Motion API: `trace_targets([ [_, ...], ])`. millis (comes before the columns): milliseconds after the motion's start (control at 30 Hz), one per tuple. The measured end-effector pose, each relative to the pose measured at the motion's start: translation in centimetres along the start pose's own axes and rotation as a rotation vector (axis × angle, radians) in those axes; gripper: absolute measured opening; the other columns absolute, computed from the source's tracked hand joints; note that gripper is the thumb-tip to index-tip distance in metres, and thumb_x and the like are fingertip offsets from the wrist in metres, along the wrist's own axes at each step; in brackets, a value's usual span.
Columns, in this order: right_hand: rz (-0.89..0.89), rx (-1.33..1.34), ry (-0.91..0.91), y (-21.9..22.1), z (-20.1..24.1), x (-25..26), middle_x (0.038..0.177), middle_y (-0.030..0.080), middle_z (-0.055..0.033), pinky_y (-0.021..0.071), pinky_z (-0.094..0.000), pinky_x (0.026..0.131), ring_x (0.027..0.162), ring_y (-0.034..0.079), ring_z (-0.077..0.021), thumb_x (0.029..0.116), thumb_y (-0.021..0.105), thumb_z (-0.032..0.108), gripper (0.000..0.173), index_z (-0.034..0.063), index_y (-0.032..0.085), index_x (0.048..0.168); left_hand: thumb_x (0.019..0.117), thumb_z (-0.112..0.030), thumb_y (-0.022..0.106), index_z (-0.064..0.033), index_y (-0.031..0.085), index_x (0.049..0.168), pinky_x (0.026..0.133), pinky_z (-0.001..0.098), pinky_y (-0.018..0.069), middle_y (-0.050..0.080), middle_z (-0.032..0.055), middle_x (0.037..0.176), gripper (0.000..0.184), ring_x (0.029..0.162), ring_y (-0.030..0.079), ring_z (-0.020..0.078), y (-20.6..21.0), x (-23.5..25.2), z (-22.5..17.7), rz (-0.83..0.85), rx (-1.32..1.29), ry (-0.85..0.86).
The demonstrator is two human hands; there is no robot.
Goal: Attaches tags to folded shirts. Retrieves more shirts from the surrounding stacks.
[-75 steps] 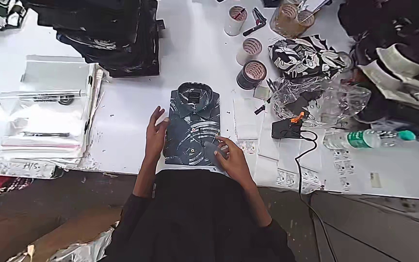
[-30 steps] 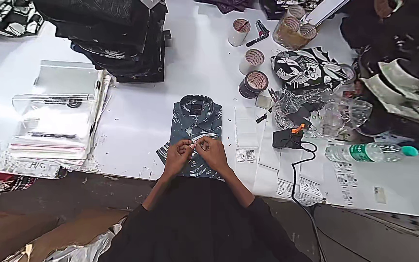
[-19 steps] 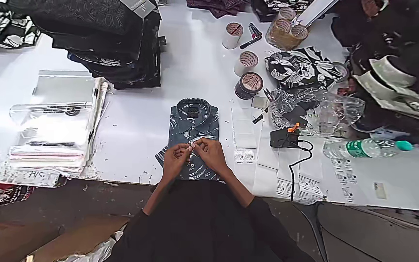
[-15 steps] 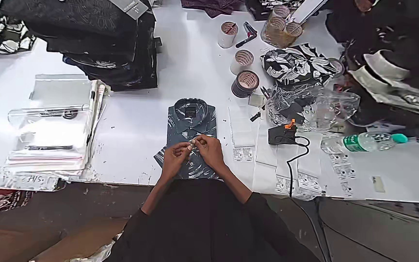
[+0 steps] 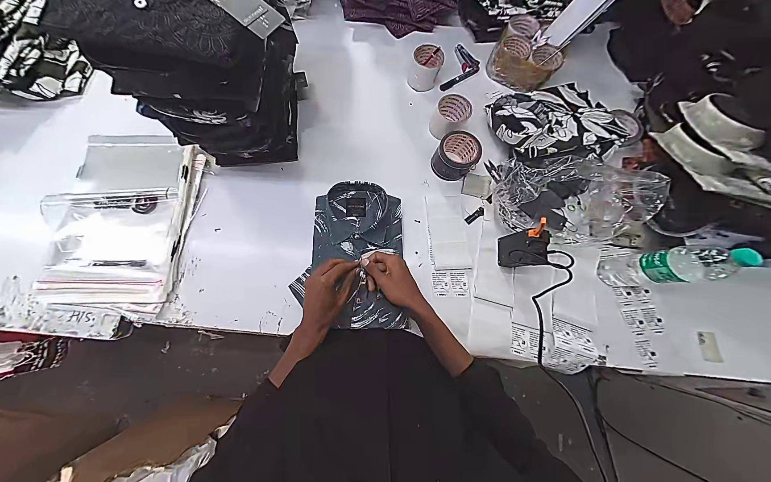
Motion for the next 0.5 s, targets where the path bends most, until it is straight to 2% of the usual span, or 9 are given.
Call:
trace_targets([
  [67, 0.026, -0.041, 0.019, -0.1, 0.0, 0.0, 0.061, 0.063, 0.0009, 0.0528, -0.0327, 0.056, 0.051, 0.059, -0.0121, 0.1073, 0.051, 0.034, 0.031, 0.0075, 0.065, 0.099, 0.1001, -0.026, 0.065, -0.0148, 0.079, 0.107, 0.089, 0.0293, 0.0589, 0.075, 0.0017, 0.106, 0.019, 0.098, 0.071, 0.0104, 0.4, 0.1, 0.3, 0.019, 0.066, 0.026],
  [167, 0.061, -0.120, 0.039, -0.4, 0.6, -0.1, 0.061, 0.062, 0.0011, 0.0541, -0.0343, 0.056, 0.051, 0.059, -0.0129, 0.1079, 0.048, 0.037, 0.032, 0.0095, 0.065, 0.104, 0.0996, -0.029, 0.064, -0.0139, 0.076, 0.107, 0.084, 0.0304, 0.0590, 0.073, 0.0020, 0.103, 0.021, 0.094, 0.070, 0.0105, 0.4, 0.1, 0.3, 0.023, 0.073, -0.002],
  [233, 0.062, -0.178, 0.048, -0.5, 0.8, -0.2, 0.062, 0.060, 0.0013, 0.0535, -0.0357, 0.056, 0.052, 0.059, -0.0135, 0.1078, 0.047, 0.041, 0.035, 0.0121, 0.067, 0.107, 0.0995, -0.028, 0.063, -0.0088, 0.074, 0.107, 0.080, 0.0296, 0.0604, 0.071, 0.0042, 0.103, 0.024, 0.091, 0.069, 0.0103, 0.3, 0.1, 0.2, -0.012, -0.040, -0.073],
  [300, 0.098, -0.216, 0.028, -1.0, 1.0, -0.2, 0.071, 0.059, -0.0005, 0.0501, -0.0409, 0.064, 0.062, 0.057, -0.0163, 0.1087, 0.041, 0.041, 0.039, 0.0136, 0.068, 0.111, 0.1002, -0.024, 0.062, -0.0015, 0.069, 0.108, 0.074, 0.0317, 0.0627, 0.070, 0.0076, 0.100, 0.025, 0.085, 0.070, 0.0132, -0.1, 0.4, 0.5, -0.122, -0.190, -0.190],
  [333, 0.122, -0.202, -0.014, -1.1, 0.8, -0.4, 0.074, 0.060, -0.0002, 0.0504, -0.0391, 0.064, 0.063, 0.056, -0.0147, 0.1096, 0.040, 0.039, 0.039, 0.0132, 0.069, 0.113, 0.0999, -0.022, 0.063, 0.0008, 0.067, 0.109, 0.072, 0.0335, 0.0641, 0.071, 0.0090, 0.098, 0.025, 0.082, 0.072, 0.0147, -0.5, 0.4, 0.9, -0.188, -0.232, -0.247],
  [367, 0.144, -0.164, -0.063, -1.1, 0.6, -0.6, 0.079, 0.063, 0.0002, 0.0505, -0.0348, 0.065, 0.065, 0.056, -0.0117, 0.1099, 0.041, 0.035, 0.037, 0.0118, 0.070, 0.115, 0.0991, -0.020, 0.063, 0.0004, 0.066, 0.111, 0.072, 0.0332, 0.0639, 0.070, 0.0084, 0.097, 0.024, 0.081, 0.071, 0.0144, -0.8, 0.5, 1.3, -0.231, -0.254, -0.300],
  [433, 0.168, -0.090, -0.108, -1.2, 0.7, -1.1, 0.092, 0.069, -0.0002, 0.0520, -0.0274, 0.071, 0.072, 0.060, -0.0065, 0.1094, 0.046, 0.031, 0.034, 0.0094, 0.071, 0.117, 0.0921, -0.013, 0.064, 0.0013, 0.067, 0.115, 0.079, 0.0314, 0.0611, 0.072, 0.0094, 0.102, 0.027, 0.089, 0.071, 0.0125, -1.1, 0.5, 2.1, -0.255, -0.263, -0.350],
  [500, 0.079, -0.088, -0.128, -1.1, 0.6, -1.6, 0.091, 0.071, -0.0007, 0.0555, -0.0270, 0.071, 0.074, 0.064, -0.0068, 0.1066, 0.053, 0.029, 0.030, 0.0099, 0.073, 0.116, 0.0940, -0.015, 0.067, 0.0037, 0.066, 0.120, 0.086, 0.0305, 0.0619, 0.073, 0.0106, 0.106, 0.032, 0.096, 0.072, 0.0115, -1.0, 0.4, 2.2, -0.224, -0.291, -0.358],
])
Point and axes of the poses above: each hand's wrist, its own x-axis towards the middle knuckle, its own y-axis out of the palm, z = x × y, the point moved 1 cm from there along x, towards the middle knuckle
